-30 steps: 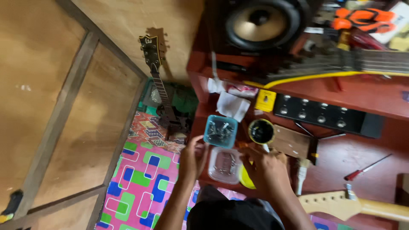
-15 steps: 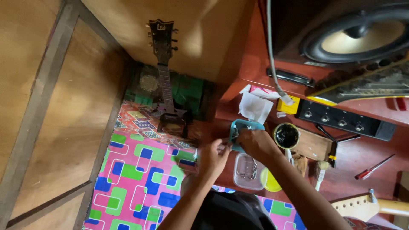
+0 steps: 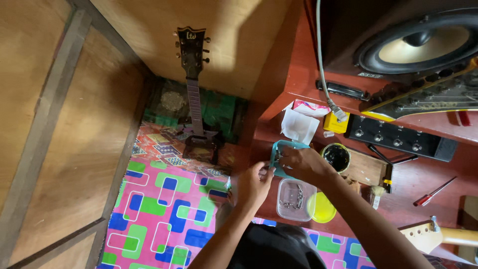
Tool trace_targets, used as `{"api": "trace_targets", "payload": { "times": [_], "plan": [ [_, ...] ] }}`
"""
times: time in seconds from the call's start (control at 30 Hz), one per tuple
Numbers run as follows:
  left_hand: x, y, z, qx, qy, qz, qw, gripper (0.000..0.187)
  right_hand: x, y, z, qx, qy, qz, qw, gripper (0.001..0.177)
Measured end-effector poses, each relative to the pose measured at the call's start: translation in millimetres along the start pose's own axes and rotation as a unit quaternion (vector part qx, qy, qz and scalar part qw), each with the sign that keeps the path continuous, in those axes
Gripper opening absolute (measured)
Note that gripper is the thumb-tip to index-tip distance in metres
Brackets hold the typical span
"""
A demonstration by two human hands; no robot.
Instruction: The person installs tuning pegs onto a guitar headstock using a screwdriver. They pick up each peg, place it into the headstock, and tighten the screws one by one. The person then attaches the guitar neck to the body and secures it with a wrench.
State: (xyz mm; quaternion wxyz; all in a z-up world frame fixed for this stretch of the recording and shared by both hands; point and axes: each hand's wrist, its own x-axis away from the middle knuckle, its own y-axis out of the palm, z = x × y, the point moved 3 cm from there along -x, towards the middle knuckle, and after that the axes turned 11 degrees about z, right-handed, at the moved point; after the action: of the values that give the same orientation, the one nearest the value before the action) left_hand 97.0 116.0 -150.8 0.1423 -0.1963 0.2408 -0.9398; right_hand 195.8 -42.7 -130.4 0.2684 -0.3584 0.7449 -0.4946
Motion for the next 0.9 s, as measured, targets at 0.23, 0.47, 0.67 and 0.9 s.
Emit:
{"api": "trace_targets", "payload": {
  "times": [0.23,0.47,0.67,0.9],
  "plan": [
    [22,-49,58,-0.065,0.09,0.07,0.991,0.02,19,-68,-36,0.026,0.05,0.082,0.995,0.013],
    [93,-38,126,0.288,0.015,-0.164,0.943,0.028,105,-162,-106,-0.183,0.214,0.17,0.944,0.01],
    [148,40,128,0.317,-0.087,-0.281,0.902,0.021,213,-173,-111,-0.115,0.242,0.277,0.923,0.009],
    [226,165,164,0.327,-0.133,-0.266,0.897,0.015,359,-173,-36,-0.13,0.205,0.251,0.937,0.017]
  ]
}}
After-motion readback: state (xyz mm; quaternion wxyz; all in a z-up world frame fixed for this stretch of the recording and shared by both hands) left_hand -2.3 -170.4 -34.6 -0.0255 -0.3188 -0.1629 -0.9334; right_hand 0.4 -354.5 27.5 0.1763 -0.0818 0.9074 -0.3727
